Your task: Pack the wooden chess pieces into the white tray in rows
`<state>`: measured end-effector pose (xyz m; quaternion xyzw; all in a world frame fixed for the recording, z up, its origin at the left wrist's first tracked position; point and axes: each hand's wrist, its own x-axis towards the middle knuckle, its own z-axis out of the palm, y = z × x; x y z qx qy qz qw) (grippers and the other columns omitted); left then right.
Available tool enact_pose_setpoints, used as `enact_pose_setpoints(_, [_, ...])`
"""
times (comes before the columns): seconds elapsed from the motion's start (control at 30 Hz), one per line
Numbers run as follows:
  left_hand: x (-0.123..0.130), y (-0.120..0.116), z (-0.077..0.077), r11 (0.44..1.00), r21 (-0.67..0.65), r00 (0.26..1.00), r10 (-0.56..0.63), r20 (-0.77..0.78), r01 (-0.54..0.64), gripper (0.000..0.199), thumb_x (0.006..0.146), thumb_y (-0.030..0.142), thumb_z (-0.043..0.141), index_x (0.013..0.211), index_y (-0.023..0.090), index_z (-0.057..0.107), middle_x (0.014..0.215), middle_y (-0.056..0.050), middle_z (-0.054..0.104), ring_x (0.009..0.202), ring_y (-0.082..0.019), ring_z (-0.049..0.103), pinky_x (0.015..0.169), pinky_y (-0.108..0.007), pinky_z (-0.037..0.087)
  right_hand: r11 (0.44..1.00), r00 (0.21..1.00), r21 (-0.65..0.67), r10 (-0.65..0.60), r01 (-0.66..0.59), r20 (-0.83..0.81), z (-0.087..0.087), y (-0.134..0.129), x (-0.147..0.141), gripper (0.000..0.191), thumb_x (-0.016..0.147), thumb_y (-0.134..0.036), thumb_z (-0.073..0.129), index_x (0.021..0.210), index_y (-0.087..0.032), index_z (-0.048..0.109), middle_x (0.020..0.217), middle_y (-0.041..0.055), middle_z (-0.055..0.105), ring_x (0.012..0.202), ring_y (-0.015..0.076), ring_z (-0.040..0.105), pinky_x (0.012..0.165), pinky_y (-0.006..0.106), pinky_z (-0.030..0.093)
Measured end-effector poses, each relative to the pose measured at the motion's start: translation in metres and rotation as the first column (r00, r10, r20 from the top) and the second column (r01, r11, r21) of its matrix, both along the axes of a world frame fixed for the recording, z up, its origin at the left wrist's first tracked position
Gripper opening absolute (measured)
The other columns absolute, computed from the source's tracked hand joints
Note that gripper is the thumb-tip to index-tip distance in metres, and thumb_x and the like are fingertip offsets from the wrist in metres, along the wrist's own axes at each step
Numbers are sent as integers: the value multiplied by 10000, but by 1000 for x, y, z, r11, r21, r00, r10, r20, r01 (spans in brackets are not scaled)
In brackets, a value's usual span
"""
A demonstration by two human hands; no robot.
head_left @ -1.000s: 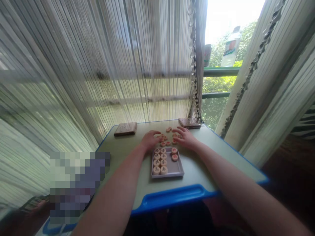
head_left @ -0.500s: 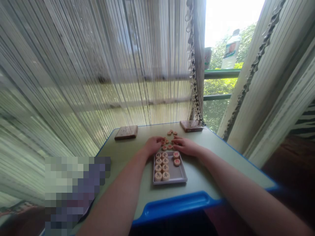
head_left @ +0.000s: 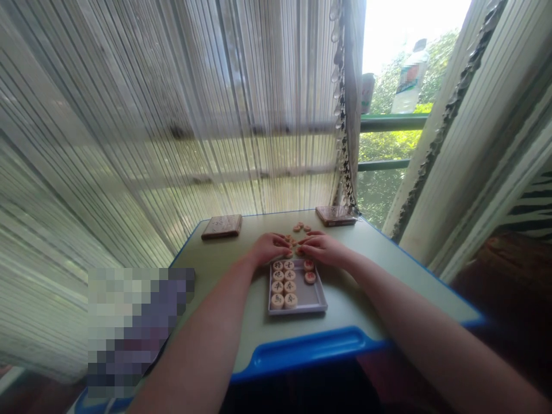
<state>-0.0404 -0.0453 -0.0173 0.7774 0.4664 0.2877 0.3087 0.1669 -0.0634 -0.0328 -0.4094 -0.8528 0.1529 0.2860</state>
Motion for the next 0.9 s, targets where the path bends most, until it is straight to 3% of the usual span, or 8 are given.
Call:
enact_pose_setpoints(0.13, [3, 1, -3, 1000, 28, 1000, -12, -8, 12, 219, 572, 274, 689, 757, 161, 722, 1033, -61, 639, 917, -211, 599, 850, -310, 459, 1000, 999, -2, -14, 14, -45, 3, -3, 0, 259, 793, -357, 510, 829, -204, 715, 912, 54, 688, 973, 224, 552, 878, 368, 420])
enact_pose_setpoints(0.33, [4, 3, -4, 997, 80, 999, -7, -49, 11, 196, 618, 288, 652, 754, 164, 719, 939, -45, 665, 876, -194, 604, 800, -279, 472, 1000, 998, 0, -28, 28, -64, 0, 0, -4, 175, 744, -212, 547, 803, -203, 712, 872, 45, 682, 887, 179, 581, 857, 310, 430])
enact_pose_setpoints(0.53, [8, 3, -5, 964, 240, 981, 149, -126, -116, 227, 661, 323, 603, 773, 162, 718, 1021, -79, 642, 931, -205, 587, 875, -300, 430, 993, 992, 30, -115, 117, -45, -7, 6, -7, 138, 693, -304, 640, 765, -209, 708, 785, 42, 659, 865, 186, 575, 803, 300, 450])
enact_pose_setpoints(0.63, [12, 0, -1, 948, 295, 978, 163, -133, -118, 194, 657, 274, 589, 761, 173, 718, 970, -62, 659, 904, -190, 588, 859, -280, 431, 986, 985, 51, -154, 158, -73, -8, 7, -7, 139, 672, -283, 657, 779, -206, 702, 766, 41, 656, 818, 185, 586, 765, 302, 466])
enact_pose_setpoints(0.9, [20, -16, 14, 966, 242, 984, 122, -134, -87, 240, 671, 263, 541, 809, 177, 718, 699, -9, 669, 655, -134, 567, 667, -241, 446, 978, 968, 138, -127, 159, -215, 20, -21, 3, 116, 723, -231, 587, 793, -176, 661, 718, 37, 677, 614, 139, 610, 592, 256, 492])
